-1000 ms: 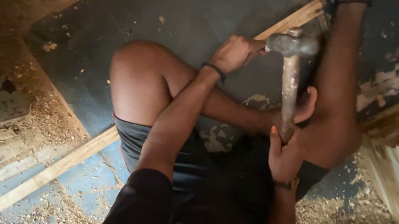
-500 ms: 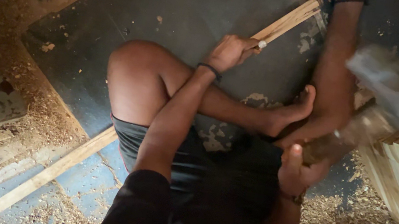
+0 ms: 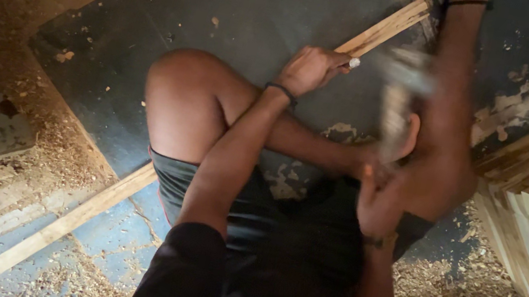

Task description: The person sits on the floor and repeatedly hammers a nail into a small wooden block. They hold the nail with their left hand and strike it with a hammer in their right hand, continuing the action until the nail is driven into the wood.

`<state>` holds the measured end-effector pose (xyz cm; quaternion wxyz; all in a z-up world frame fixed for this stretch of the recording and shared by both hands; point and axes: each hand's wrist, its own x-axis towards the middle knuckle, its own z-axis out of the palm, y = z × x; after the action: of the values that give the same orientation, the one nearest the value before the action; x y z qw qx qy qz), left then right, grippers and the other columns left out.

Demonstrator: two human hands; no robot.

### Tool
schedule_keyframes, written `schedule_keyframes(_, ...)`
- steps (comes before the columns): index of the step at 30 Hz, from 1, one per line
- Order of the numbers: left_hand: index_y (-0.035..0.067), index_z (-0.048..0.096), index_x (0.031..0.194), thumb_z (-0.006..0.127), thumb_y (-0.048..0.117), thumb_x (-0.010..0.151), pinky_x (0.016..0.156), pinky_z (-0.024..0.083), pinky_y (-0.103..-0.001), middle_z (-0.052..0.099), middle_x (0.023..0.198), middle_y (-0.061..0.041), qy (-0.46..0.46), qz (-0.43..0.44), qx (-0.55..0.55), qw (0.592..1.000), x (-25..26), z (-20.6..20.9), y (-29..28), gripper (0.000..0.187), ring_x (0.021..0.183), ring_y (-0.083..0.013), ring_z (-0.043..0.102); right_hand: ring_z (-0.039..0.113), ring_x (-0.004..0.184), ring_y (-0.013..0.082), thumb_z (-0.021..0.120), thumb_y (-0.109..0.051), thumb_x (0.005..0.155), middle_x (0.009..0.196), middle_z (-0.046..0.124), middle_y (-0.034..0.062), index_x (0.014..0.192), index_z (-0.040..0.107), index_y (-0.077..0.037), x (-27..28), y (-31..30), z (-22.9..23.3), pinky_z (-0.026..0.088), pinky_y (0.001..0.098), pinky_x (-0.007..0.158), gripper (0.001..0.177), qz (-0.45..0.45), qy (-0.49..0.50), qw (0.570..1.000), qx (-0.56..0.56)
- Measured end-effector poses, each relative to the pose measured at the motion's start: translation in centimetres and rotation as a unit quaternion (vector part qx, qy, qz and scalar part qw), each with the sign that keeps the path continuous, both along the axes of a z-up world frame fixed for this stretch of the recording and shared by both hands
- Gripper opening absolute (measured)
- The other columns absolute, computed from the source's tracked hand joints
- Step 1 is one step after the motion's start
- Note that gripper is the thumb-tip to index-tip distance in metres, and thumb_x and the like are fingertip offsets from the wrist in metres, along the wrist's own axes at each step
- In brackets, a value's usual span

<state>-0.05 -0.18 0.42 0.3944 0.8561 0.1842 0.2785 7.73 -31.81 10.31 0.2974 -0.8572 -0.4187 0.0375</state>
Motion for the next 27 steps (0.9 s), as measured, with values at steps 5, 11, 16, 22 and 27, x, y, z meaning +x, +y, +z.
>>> schedule_keyframes(5, 0.012, 0.074, 0.114, 0.069, 0.016, 0.093, 0.072, 0.057, -0.047, 0.074, 0.099, -0.018, -0.002, 0.003, 0.01, 1.0, -0.7, 0.9, 0.0, 0.022, 0.084, -0.0378, 0.072, 0.059, 0.072, 0.0279, 0.07, -0.028, 0.11, 0.086, 0.059, 0.011, 0.117, 0.058, 0.001, -0.5, 0.9, -0.5, 0.05, 0.0429, 0.066, 0.032, 0.011, 0.067, 0.997, 0.038)
schedule_keyframes(11, 0.011, 0.076, 0.11, 0.072, 0.02, 0.098, 0.072, 0.056, -0.045, 0.073, 0.095, -0.017, -0.001, 0.077, -0.063, 0.995, -1.0, 1.2, 0.6, 0.016, 0.089, -0.0383, 0.072, 0.048, 0.054, 0.0054, 0.066, -0.015, 0.1, 0.068, 0.054, 0.0011, 0.113, 0.056, -0.001, -2.0, 1.9, 2.9, 0.038, 0.0252, 0.048, 0.022, -0.121, 0.335, 0.921, 0.16)
schedule_keyframes(16, 0.011, 0.076, 0.115, 0.076, 0.021, 0.093, 0.07, 0.059, -0.041, 0.073, 0.095, -0.019, -0.031, 0.072, -0.07, 0.994, 0.3, -0.6, 0.4, 0.024, 0.085, -0.0346, 0.075, 0.055, 0.061, 0.0134, 0.061, -0.01, 0.115, 0.074, 0.059, 0.0056, 0.101, 0.058, -0.008, -1.6, 0.7, 5.0, 0.042, 0.0244, 0.057, 0.014, 0.028, 0.265, 0.916, 0.301)
schedule_keyframes(22, 0.009, 0.073, 0.12, 0.072, 0.014, 0.095, 0.076, 0.061, -0.039, 0.076, 0.1, -0.015, -0.02, 0.023, -0.082, 0.996, 0.0, -0.6, 0.5, 0.026, 0.088, -0.0309, 0.077, 0.057, 0.058, 0.0169, 0.068, -0.007, 0.104, 0.082, 0.063, 0.0132, 0.124, 0.054, -0.003, -0.2, 1.8, 6.2, 0.05, 0.0282, 0.049, 0.025, 0.082, 0.284, 0.819, 0.492)
schedule_keyframes(27, 0.009, 0.071, 0.119, 0.069, 0.011, 0.094, 0.079, 0.061, -0.039, 0.077, 0.106, -0.012, -0.025, -0.002, -0.032, 0.999, -0.2, -0.6, 0.6, 0.025, 0.092, -0.0303, 0.077, 0.059, 0.057, 0.0184, 0.07, -0.013, 0.1, 0.081, 0.064, 0.0157, 0.126, 0.06, -0.004, 1.3, 1.6, 3.9, 0.047, 0.0262, 0.048, 0.03, 0.132, 0.244, 0.823, 0.496)
